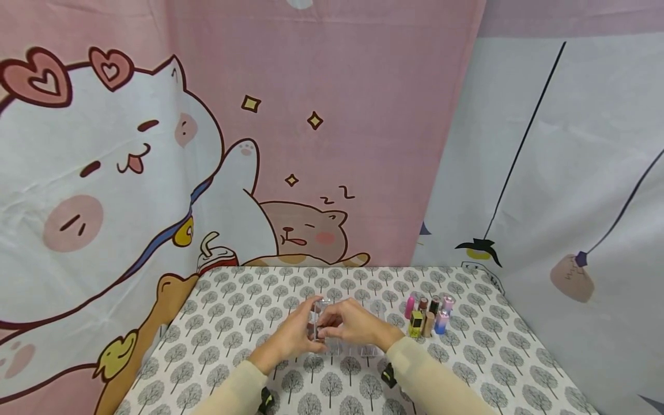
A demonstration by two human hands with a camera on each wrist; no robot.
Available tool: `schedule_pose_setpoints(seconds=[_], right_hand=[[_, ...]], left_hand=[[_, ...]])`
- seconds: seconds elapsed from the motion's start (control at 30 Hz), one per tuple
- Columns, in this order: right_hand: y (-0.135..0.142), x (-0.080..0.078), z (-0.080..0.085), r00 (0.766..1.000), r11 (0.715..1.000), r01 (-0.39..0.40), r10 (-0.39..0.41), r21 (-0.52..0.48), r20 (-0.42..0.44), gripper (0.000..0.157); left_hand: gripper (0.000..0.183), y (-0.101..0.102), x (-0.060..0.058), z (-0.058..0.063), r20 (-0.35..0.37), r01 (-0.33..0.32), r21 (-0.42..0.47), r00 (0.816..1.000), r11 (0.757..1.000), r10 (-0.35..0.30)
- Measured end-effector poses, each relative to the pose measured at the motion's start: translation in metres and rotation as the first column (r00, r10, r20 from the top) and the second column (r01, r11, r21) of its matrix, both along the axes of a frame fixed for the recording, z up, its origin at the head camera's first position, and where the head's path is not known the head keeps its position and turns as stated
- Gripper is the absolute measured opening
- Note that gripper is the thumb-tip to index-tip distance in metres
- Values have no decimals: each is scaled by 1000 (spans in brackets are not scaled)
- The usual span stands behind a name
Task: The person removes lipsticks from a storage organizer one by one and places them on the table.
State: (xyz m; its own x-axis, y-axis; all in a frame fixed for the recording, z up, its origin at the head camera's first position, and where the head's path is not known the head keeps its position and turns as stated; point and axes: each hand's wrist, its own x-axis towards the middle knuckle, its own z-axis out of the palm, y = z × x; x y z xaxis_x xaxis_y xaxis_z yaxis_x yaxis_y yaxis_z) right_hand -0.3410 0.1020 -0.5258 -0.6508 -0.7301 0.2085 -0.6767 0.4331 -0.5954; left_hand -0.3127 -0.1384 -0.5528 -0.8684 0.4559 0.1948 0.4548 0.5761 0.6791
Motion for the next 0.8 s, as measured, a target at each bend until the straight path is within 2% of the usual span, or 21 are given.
schedule_pose_setpoints(seconds=[0.27, 0.5, 0.8], right_hand=[[3, 3, 6, 1000, 1000, -4, 4, -17, -12, 18], [7, 3, 12, 998, 999, -4, 1, -51, -66, 21], [11, 4, 19, 996, 997, 14, -21, -82, -88, 23]], left_hand=[[124, 0, 0, 0, 5, 6, 8, 1000, 1000, -6], [128, 1, 1, 0, -26, -22, -38, 999, 999, 21], [128, 2, 1, 0, 11, -11, 8, 1000, 1000, 11]])
